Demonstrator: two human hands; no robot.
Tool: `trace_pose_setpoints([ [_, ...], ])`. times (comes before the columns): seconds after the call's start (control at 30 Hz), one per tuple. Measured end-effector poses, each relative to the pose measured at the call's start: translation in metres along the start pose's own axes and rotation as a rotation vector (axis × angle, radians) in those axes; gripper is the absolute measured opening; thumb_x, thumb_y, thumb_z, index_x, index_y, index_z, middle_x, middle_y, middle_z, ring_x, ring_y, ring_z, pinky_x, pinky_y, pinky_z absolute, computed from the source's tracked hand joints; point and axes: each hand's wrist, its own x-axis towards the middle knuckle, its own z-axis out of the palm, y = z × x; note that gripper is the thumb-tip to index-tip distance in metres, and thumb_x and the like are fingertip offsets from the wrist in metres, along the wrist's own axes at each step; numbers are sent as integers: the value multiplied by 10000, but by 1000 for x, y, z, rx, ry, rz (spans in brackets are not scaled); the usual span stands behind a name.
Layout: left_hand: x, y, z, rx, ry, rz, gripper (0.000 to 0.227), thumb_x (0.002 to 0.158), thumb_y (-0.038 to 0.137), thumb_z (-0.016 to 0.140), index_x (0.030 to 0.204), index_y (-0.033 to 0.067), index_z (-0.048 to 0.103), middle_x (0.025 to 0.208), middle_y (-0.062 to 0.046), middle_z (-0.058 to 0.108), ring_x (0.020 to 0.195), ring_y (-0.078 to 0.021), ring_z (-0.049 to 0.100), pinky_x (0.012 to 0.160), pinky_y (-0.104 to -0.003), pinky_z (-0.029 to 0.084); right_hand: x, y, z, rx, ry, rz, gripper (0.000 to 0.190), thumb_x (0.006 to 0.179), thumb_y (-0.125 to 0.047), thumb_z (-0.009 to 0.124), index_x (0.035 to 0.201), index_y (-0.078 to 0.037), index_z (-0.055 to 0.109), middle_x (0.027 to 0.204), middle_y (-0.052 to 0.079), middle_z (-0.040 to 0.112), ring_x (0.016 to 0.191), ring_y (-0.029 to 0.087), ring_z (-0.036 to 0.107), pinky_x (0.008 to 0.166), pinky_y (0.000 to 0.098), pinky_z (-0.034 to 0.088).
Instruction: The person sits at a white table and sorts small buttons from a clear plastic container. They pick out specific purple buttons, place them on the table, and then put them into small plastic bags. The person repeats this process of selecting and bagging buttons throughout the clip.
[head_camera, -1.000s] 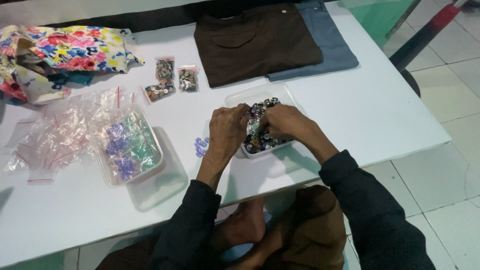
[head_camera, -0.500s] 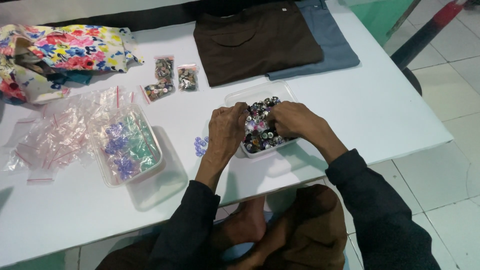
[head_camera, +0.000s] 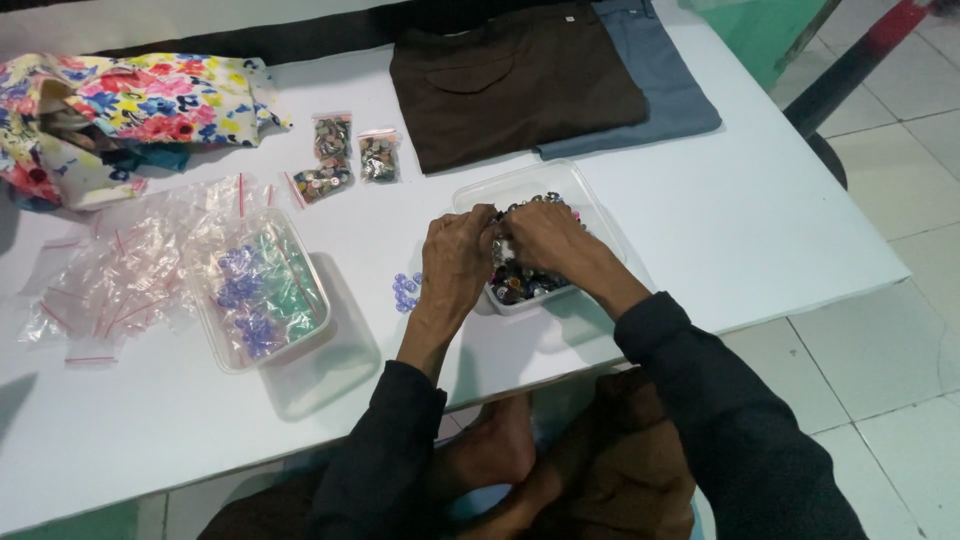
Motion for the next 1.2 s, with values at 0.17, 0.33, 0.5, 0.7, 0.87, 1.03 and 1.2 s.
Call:
trace_pose_setpoints([
  [0.17,3,2,1,-8,35,16,168,936,104,710,1079,165,645,879,-65,762,851,-261,763,989,-440,513,-24,-1,-34,379,139,65,219,890,-57,668,1088,-5,746,962,255,756,934,472,716,802,560,574],
  [0.33,-7,21,-37,-70,156,43,161,948,125,721,1095,142,659,943,-106,757,876,-307,757,935,-453,548,-44,-30,-50,524,363,72,188,932,-141,713,1100,-58,719,951,212,754,924,433,715,782,537,569],
  [0.5,-56,27,-90,-178,447,-44,120,975,125,724,1095,124,720,1007,-46,727,1010,-267,719,884,-383,587,-71,-105,-29,341,757,-37,105,945,-143,755,1045,-141,722,899,50,738,788,239,735,648,338,603],
  [0.7,-134,2,-92,-44,372,-287,112,948,166,740,1057,138,732,917,-45,693,921,-278,721,785,-395,594,-75,-168,27,205,565,0,76,954,-185,697,1025,-187,723,893,3,691,778,214,731,579,328,613],
  [0.87,-139,-22,-79,-25,210,-428,136,931,180,733,1066,167,741,887,-13,716,879,-238,726,817,-371,546,-54,-163,54,315,474,68,127,984,-220,675,1053,-133,738,896,56,701,819,240,735,645,334,612],
  [1.03,-124,-39,-66,25,218,-417,234,880,154,760,1112,164,728,899,-20,723,874,-260,709,809,-407,529,-35,-163,56,353,524,72,204,1006,-274,652,1100,-111,733,906,53,707,841,230,735,688,318,609],
  [1.2,-130,-38,-71,-156,254,-406,349,884,148,752,1214,94,649,946,-98,735,854,-299,694,788,-415,529,-41,-163,59,563,560,109,288,953,-217,730,1188,-51,716,943,122,731,881,303,737,701,368,615],
])
